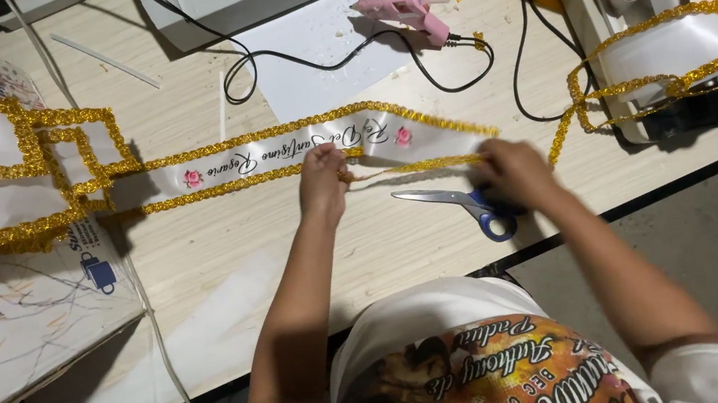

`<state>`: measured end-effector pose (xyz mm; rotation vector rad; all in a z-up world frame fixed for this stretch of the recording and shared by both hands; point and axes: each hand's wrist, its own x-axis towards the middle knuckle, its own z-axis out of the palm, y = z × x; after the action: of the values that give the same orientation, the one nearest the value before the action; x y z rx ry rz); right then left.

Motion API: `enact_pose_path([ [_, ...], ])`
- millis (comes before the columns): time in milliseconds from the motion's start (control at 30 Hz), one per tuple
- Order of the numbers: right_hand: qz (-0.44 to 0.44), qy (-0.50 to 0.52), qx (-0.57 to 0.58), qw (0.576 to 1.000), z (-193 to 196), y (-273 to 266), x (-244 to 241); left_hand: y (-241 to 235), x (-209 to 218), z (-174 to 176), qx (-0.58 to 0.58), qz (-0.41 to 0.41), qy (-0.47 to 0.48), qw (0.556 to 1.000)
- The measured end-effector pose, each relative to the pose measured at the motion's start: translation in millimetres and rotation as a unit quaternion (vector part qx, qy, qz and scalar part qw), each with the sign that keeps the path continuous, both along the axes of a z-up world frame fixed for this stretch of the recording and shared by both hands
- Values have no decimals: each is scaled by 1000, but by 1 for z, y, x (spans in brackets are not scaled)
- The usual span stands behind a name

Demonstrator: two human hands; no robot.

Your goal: The recorder is using a glue gun to attach a decorative gold trim to a white ribbon sash.

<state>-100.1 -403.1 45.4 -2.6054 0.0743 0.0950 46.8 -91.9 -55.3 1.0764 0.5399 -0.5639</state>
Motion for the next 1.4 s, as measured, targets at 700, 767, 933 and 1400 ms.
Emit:
enact_pose_path([
  [700,342,84,-17,936,27,174,3,-35,-30,51,420,-278,-467,727],
  [767,298,110,13,948,44,158,14,-40,-35,61,441,-280,-473,710],
  [933,194,-19,87,977,-6,65,75,-43,-49,47,495,-232,-563,620],
  [1400,-140,-236,90,957,-42,-34,192,-41,-50,57,462,-217,-581,635],
])
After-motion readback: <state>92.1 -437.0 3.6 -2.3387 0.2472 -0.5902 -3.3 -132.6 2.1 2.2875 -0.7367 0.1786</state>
